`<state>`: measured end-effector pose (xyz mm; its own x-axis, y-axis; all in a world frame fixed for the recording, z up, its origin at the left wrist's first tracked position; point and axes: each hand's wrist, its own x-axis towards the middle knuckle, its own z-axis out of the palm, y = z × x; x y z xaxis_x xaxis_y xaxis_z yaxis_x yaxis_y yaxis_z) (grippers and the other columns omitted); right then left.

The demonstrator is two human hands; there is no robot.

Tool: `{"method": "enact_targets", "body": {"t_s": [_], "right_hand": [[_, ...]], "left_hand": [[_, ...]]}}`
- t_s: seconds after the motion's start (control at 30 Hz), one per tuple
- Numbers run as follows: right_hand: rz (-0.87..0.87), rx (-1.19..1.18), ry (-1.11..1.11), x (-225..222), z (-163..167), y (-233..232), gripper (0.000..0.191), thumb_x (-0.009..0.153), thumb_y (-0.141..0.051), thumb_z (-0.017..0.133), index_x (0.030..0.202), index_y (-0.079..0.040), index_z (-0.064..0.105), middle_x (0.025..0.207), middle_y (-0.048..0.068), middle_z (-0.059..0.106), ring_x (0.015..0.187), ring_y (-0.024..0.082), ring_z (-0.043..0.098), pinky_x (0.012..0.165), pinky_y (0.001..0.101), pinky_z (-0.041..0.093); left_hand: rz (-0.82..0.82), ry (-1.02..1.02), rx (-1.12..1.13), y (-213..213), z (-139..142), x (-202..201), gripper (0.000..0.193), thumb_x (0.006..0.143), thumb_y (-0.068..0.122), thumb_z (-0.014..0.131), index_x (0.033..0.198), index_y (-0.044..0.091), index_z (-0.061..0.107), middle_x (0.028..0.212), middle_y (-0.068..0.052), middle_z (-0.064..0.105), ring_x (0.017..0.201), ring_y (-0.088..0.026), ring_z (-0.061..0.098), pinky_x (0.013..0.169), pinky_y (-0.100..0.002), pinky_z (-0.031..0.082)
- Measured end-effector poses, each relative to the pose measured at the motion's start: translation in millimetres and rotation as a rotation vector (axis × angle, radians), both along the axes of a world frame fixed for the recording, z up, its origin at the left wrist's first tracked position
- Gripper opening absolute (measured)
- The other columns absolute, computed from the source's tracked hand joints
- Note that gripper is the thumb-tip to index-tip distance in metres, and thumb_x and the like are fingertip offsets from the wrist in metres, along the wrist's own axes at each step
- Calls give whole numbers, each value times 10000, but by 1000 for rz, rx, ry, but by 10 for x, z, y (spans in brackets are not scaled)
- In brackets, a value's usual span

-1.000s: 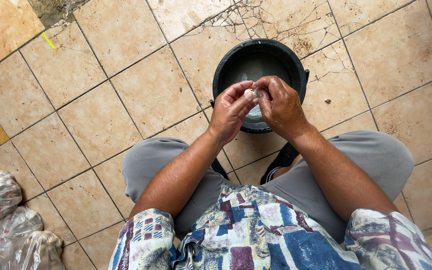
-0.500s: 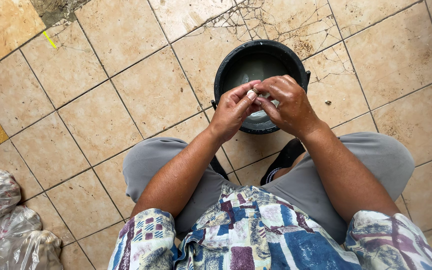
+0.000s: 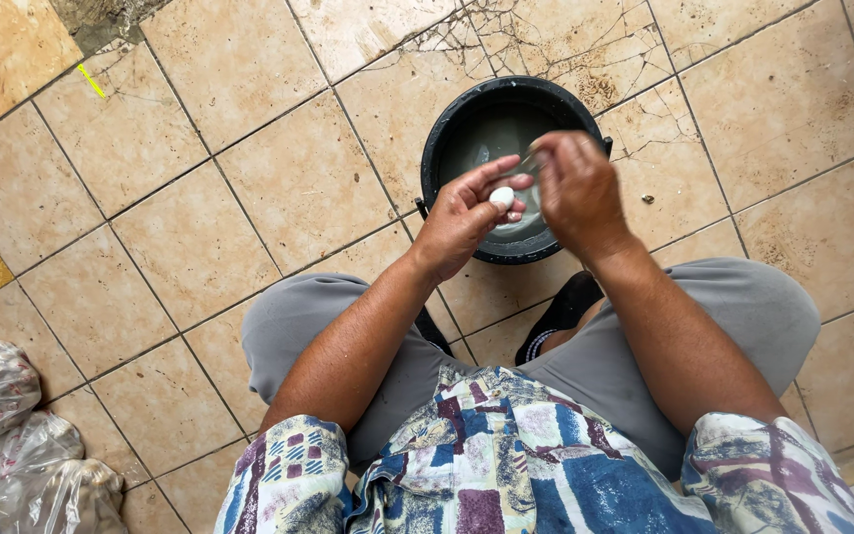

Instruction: The person sits on a tiled floor and peels small white bulbs, likely garlic cloves, one by one. They dip each clove into a black bucket of water, rub off the outer skin with their fingers, and place the peeled clove onto an orange tray. The process is repeated continuously throughout the clip.

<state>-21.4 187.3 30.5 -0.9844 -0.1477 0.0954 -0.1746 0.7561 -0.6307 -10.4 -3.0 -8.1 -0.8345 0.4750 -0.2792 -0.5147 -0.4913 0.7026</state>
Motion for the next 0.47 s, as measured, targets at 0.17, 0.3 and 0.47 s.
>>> {"method": "enact_targets", "body": {"t_s": [0.17, 0.3, 0.47], "right_hand": [[387, 300, 50, -108, -268, 374, 180, 845, -29, 602, 901, -112, 751, 1025, 139, 728, 959, 327, 701, 871, 478, 570], [350, 424, -168, -205, -593, 259, 209, 853, -241, 739, 874, -33, 750, 1011, 194, 719, 985, 390, 676, 846, 488, 558], [544, 538, -444, -595, -740, -447, 394, 839, 6, 593, 1178, -113, 756, 1222, 211, 714, 1119, 381, 696, 958, 455, 561]], "left_hand": [[230, -62, 222, -341, 178, -162, 408, 927, -64, 542, 1332, -15, 545, 1252, -136, 643, 1010, -175, 653, 903, -345, 600], [348, -83, 237, -643, 268, -233, 244, 1076, 146, 526, 1251, -6, 600, 1117, -132, 672, 920, -174, 658, 804, -322, 585], [401, -113, 187, -671, 312, -229, 246, 1107, 206, 546, 1215, -2, 621, 1045, -111, 682, 854, -158, 655, 745, -303, 567]]}}
